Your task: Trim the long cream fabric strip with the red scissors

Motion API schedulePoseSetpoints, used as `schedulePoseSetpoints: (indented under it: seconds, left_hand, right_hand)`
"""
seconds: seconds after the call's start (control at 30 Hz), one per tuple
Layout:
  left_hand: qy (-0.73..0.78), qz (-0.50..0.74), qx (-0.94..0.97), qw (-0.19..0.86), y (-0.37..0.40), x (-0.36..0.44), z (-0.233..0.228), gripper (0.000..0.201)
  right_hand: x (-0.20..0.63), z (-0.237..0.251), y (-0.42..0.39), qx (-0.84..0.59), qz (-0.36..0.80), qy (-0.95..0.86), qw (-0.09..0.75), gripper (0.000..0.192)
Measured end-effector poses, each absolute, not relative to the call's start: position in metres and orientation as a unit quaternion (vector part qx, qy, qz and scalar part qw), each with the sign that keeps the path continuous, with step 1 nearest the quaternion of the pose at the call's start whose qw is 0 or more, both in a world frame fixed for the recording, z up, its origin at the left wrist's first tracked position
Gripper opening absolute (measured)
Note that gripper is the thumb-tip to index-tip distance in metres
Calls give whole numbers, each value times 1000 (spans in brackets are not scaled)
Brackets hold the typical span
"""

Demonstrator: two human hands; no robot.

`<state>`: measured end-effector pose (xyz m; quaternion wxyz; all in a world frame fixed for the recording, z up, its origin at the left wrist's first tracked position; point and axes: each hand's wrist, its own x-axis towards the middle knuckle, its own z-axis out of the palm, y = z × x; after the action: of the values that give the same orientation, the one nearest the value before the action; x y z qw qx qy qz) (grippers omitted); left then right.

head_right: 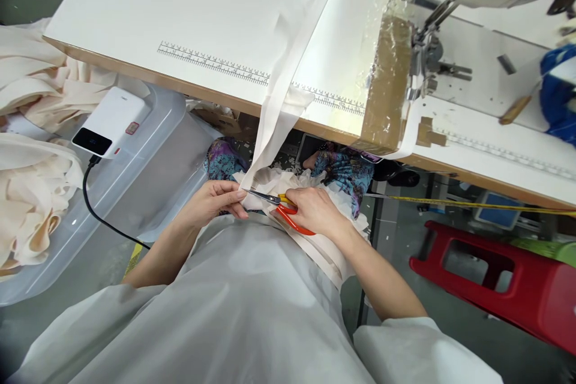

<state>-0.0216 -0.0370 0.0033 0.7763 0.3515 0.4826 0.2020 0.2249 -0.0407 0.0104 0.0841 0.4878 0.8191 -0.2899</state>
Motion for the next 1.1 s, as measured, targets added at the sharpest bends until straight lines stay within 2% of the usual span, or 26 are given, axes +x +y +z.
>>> schedulePoseSetpoints:
  seconds: [0.17,0.53,0.77,0.9,1.0,1.1]
  left_hand:
    - [479,198,350,780,-36,-21,4,39]
    - [488,184,344,781,-36,-21,5,40]
    - [499,185,340,775,-33,-21,1,43]
    - [485,181,371,771,-31,-21,-2,51]
    - [508,161,500,683,-26,-20,1,48]
    - [511,137,738,419,-13,-13,10,32]
  right_hand:
    - [220,14,-38,493,-262,823,103,39]
    - [214,2,-36,491,-254,829,80,45]
    - [230,-2,-40,517,-367,772,-47,52]
    - [243,-5,-47,546,-395,733,-94,53]
    - [251,-8,-55,560,-408,711,-119,52]
    - [253,-8,-61,569,-426,689,-143,51]
